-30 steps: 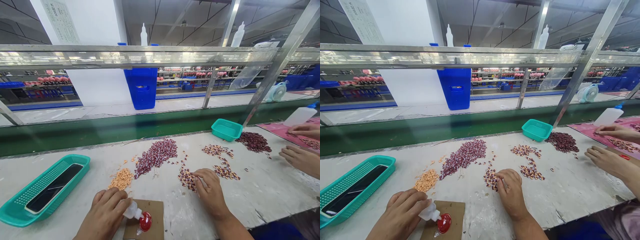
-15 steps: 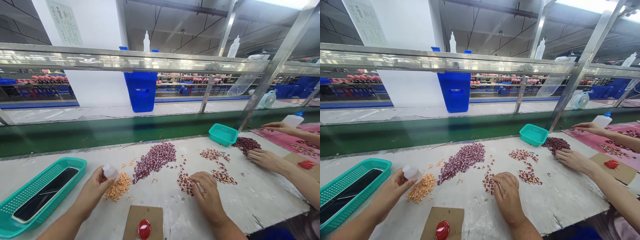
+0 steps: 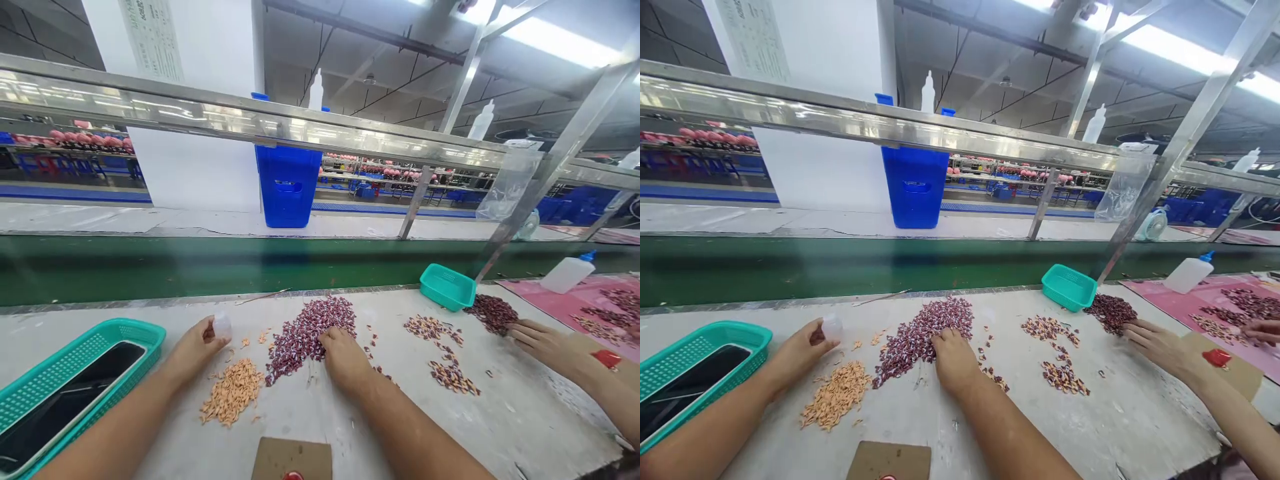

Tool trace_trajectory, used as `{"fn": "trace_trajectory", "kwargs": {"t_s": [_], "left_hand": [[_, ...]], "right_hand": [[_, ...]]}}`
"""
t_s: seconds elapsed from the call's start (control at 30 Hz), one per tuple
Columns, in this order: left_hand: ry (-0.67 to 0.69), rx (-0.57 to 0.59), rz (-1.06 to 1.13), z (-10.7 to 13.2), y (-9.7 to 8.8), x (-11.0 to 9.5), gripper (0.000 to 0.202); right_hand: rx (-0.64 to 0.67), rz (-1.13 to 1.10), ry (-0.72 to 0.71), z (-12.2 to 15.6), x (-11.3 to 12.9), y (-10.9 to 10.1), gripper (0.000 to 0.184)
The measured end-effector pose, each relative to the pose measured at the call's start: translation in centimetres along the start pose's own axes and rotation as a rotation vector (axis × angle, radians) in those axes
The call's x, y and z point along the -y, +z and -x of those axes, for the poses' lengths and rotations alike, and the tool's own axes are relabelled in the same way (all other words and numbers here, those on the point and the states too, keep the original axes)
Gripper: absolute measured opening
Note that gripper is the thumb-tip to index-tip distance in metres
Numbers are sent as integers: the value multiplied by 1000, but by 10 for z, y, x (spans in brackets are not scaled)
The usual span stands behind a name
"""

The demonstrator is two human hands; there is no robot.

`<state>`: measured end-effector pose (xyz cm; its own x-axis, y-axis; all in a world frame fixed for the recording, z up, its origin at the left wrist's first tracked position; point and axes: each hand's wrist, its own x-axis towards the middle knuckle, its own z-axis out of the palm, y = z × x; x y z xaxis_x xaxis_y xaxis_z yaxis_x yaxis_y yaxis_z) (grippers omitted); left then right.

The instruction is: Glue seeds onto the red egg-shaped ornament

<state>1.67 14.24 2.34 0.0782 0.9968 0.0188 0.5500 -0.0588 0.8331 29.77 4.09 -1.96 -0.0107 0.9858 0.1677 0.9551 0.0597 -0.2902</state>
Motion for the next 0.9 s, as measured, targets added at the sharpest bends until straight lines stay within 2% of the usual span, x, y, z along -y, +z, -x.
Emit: {"fn": "trace_trajectory", "kwargs": {"t_s": [0.1,0.17,0.27,0.33,0.43,0.5,0.57,0.67,0.77,0.9], "left_hand": [[-15,-34,42,14,-8,0,63],[-33,-48,87,26,-15,2,66],[-70,-9,197,48,-23,5,55],[-102,45,247,63,-26,6,49],[-133,108,272,83,-26,6,44],[-108,148,270,93,-24,6,38],[-43,190,254,98,-21,8,32],[123,249,151,100,-16,13,22],[320,305,-97,101,-11,14,18],[597,385,-484,104,5,2,22]], "right_hand": [[24,-66,-50,5,5,-4,39],[0,-103,-40,11,5,-11,42],[-32,-126,-1,21,1,-19,34],[-7,-134,-18,26,3,-19,27],[52,-145,-82,31,14,-12,25],[76,-144,-116,33,25,-6,25],[97,-139,-147,34,36,-1,23],[132,-136,-186,33,47,4,19],[141,-161,-188,31,52,7,18],[113,-302,-138,34,55,8,19]]}}
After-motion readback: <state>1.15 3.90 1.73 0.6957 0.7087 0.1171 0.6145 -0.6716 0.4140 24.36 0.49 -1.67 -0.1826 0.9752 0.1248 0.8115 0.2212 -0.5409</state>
